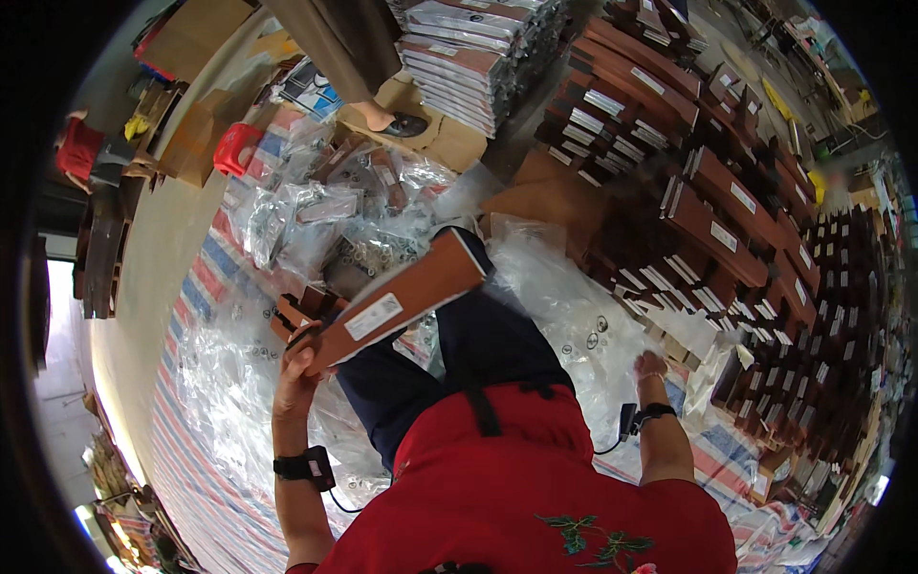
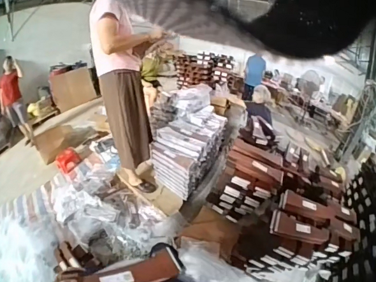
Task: Packing wooden furniture legs into plastic bags and organizing them for shipment.
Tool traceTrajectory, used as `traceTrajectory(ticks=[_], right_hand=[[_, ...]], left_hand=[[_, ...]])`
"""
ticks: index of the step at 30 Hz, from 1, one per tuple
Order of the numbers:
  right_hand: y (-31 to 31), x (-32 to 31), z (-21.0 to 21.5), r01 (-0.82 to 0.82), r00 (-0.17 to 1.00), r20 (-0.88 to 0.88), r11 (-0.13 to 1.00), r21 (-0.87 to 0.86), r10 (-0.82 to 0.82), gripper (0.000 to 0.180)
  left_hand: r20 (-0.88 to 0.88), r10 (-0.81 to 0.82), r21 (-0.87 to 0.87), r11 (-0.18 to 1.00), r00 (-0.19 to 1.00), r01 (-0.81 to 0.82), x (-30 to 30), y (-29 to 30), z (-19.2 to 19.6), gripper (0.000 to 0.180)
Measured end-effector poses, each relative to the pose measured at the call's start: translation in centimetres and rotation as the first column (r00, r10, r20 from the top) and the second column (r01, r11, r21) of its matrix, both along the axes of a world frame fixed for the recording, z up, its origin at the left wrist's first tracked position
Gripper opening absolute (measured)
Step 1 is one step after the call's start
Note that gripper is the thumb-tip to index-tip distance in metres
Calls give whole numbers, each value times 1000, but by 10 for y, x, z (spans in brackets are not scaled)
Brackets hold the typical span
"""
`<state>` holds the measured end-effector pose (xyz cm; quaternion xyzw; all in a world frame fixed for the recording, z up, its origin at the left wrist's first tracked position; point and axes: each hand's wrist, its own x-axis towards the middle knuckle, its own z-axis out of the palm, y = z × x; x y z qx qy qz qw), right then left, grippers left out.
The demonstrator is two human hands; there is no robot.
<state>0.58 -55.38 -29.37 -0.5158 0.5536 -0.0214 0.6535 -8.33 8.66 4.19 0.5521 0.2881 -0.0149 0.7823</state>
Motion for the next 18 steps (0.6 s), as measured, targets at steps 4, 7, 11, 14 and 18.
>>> traceTrajectory(ticks=[4,7,11,14,18], right_hand=[[-142,-67,-27,-2,939,-332,967,-256,-86,8],[-261,-94,-6,100,940,-329,995,17,-89,29],[-111,-69,-2,-631,470,-882,711,-310,32,81],[-46,-7,44,-628,757,-486,281,-726,436,68],[153,88,181,-848,461,256,506,-154,850,45]], left_hand=[[69,47,-27,999,997,-45,21,6,-8,70],[106,62,-79,995,992,-54,29,7,-26,70],[42,63,69,995,997,-66,17,11,9,67],[73,36,54,998,997,-40,26,1,9,65],[59,-45,112,993,997,38,22,2,23,64]])
